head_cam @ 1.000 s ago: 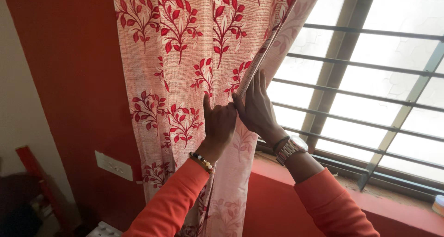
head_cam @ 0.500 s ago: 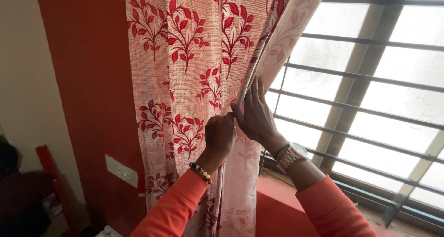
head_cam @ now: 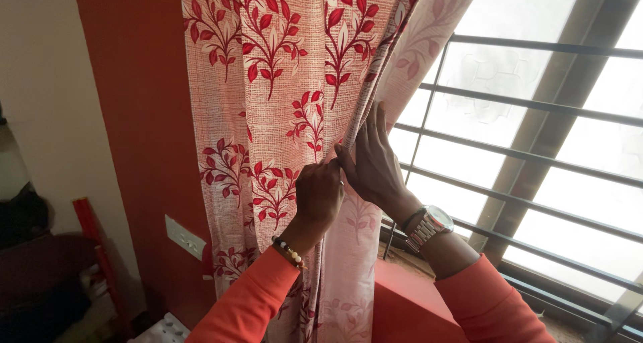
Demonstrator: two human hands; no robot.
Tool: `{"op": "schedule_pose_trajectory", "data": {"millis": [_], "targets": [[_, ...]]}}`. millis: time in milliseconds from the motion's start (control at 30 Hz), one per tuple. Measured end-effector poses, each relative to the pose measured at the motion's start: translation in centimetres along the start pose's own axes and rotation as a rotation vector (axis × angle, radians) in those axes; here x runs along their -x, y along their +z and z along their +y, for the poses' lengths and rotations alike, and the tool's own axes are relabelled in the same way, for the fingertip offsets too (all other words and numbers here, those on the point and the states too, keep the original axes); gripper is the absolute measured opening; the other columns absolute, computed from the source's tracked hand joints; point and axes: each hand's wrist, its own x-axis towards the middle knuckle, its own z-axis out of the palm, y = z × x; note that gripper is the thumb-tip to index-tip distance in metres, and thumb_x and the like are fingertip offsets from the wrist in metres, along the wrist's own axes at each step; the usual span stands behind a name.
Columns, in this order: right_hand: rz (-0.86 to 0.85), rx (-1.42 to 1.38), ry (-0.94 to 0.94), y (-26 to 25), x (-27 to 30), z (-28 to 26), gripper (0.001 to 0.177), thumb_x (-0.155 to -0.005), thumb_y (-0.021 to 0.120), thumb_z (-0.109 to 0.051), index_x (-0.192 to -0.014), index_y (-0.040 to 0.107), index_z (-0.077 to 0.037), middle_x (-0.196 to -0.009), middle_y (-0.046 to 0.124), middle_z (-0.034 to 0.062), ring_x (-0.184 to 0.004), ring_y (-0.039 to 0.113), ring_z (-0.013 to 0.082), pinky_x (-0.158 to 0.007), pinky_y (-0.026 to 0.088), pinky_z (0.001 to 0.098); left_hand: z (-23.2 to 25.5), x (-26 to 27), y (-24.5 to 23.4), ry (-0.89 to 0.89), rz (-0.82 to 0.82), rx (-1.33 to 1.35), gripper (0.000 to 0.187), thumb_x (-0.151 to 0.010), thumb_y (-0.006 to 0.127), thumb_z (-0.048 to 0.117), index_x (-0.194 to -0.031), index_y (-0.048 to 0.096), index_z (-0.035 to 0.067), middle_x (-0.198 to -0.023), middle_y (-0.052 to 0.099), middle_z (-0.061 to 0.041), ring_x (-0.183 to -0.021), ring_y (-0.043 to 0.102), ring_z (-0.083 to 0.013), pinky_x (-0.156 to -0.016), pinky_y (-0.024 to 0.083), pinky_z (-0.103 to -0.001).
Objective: The person gathers and ties back a patterned curtain on the right side of a window using a pink tie-back, then repeats the process on the left side. The person also briefly touches the window screen.
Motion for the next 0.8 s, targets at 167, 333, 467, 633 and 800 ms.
{"op": "schedule_pose_trajectory", "data": {"millis": [167, 333, 467, 633, 800], "targets": [[-0.008, -0.046, 0.007, 0.2, 0.0, -0.1, 0.08, -0.106, 0.053, -0.039, -0.154, 0.021, 0.015, -0.162, 0.015, 0.0427, -0.151, 0.008, 0.063, -0.121, 0.031, 0.0641, -0.1, 0.2, -0.4, -0.016, 0.002, -0.004, 0.011, -0.084, 0.067, 0.0, -0.095, 0.066, 0.002, -0.074, 0.07, -0.014, -0.075, 0.069, -0.0312, -0.077, 0.053, -0.045], [-0.004, -0.049, -0.001, 0.4, -0.1, 0.1, 0.082, -0.107, 0.053, -0.04, -0.155, 0.018, 0.015, -0.162, 0.013, 0.0433, -0.151, 0.008, 0.062, -0.121, 0.031, 0.0645, 0.0, 0.2, -0.4, -0.003, 0.034, -0.016, 0.013, -0.084, 0.067, -0.001, -0.097, 0.066, 0.001, -0.075, 0.07, -0.014, -0.074, 0.069, -0.0308, -0.076, 0.053, -0.045], [-0.036, -0.095, 0.024, 0.7, -0.4, 0.2, 0.083, -0.105, 0.054, -0.041, -0.155, 0.018, 0.014, -0.162, 0.013, 0.0427, -0.151, 0.007, 0.0624, -0.119, 0.033, 0.0626, -0.2, 0.1, -0.7, -0.017, 0.015, -0.028, 0.015, -0.082, 0.068, -0.001, -0.097, 0.067, 0.001, -0.075, 0.07, -0.014, -0.073, 0.069, -0.0307, -0.076, 0.053, -0.045], [-0.012, -0.101, -0.017, 1.2, -1.1, 0.0, 0.081, -0.106, 0.055, -0.039, -0.156, 0.02, 0.014, -0.163, 0.013, 0.0426, -0.152, 0.008, 0.0624, -0.123, 0.03, 0.0625, -0.9, -0.2, -0.9, -0.031, 0.029, -0.056, 0.013, -0.083, 0.07, 0.002, -0.096, 0.067, 0.002, -0.076, 0.071, -0.013, -0.074, 0.069, -0.0314, -0.075, 0.053, -0.045], [-0.025, -0.096, -0.035, 2.3, -1.6, -0.3, 0.079, -0.107, 0.055, -0.037, -0.155, 0.021, 0.015, -0.163, 0.015, 0.0419, -0.152, 0.008, 0.0628, -0.125, 0.026, 0.0629, -2.3, -0.1, -0.8, -0.055, 0.001, -0.087, 0.011, -0.085, 0.071, 0.002, -0.096, 0.067, 0.003, -0.074, 0.07, -0.013, -0.073, 0.068, -0.0316, -0.075, 0.053, -0.045]]}}
